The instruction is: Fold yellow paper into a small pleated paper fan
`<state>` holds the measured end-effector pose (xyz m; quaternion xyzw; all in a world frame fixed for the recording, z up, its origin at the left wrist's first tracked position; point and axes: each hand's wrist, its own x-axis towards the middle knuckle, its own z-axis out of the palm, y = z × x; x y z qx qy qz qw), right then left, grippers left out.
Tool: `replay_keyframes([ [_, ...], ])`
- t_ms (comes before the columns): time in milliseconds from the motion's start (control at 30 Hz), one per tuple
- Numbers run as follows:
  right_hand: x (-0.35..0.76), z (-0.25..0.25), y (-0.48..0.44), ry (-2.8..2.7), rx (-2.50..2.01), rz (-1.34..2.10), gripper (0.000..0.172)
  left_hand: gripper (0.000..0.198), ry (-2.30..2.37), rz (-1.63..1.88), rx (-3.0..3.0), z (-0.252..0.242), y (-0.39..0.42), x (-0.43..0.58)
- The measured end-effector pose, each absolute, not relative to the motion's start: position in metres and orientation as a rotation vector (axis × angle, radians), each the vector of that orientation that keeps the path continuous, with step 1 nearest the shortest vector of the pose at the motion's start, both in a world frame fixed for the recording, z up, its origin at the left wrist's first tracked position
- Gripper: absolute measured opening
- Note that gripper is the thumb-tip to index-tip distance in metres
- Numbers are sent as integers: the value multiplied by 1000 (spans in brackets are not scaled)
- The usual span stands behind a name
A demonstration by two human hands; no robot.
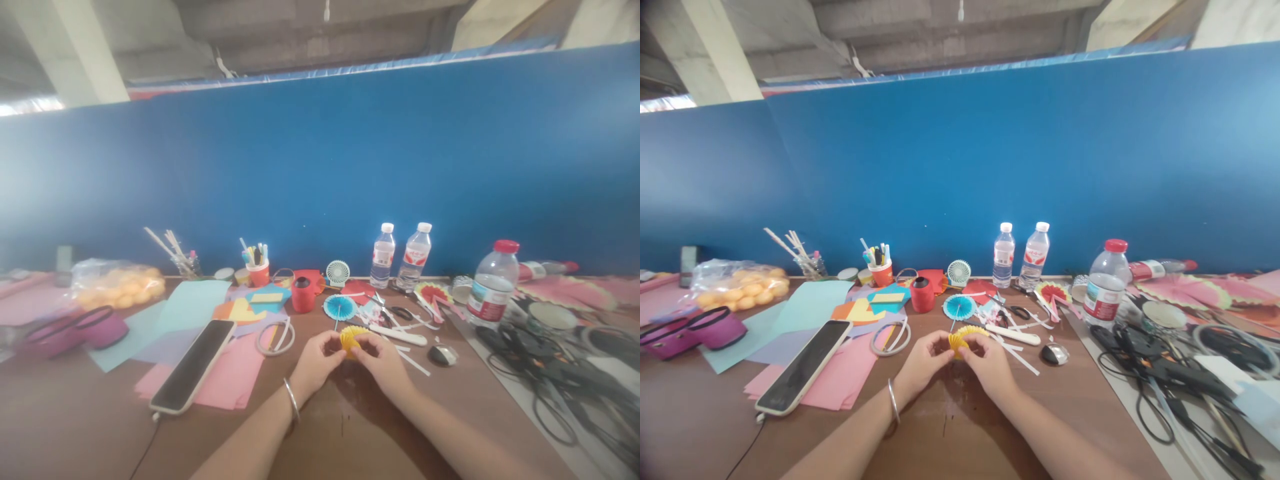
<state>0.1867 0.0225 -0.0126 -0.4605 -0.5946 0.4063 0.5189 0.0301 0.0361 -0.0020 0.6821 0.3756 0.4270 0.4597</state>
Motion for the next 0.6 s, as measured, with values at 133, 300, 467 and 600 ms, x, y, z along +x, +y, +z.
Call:
replay_keyframes([
  [133, 188, -13, 23, -1442, -1199, 901, 21, 14, 1008, 1034, 1765, -5, 37, 29],
  [300, 187, -14, 22, -1453, -1197, 892, 23, 14, 1043, 1033, 1805, -7, 37, 29],
  [467, 185, -12, 19, -1430, -1131, 883, 23, 16, 1019, 1085, 1602, -2, 40, 27],
  [600, 187, -13, 20, -1461, -1169, 769, 13, 13, 942, 1229, 1504, 3, 40, 25],
])
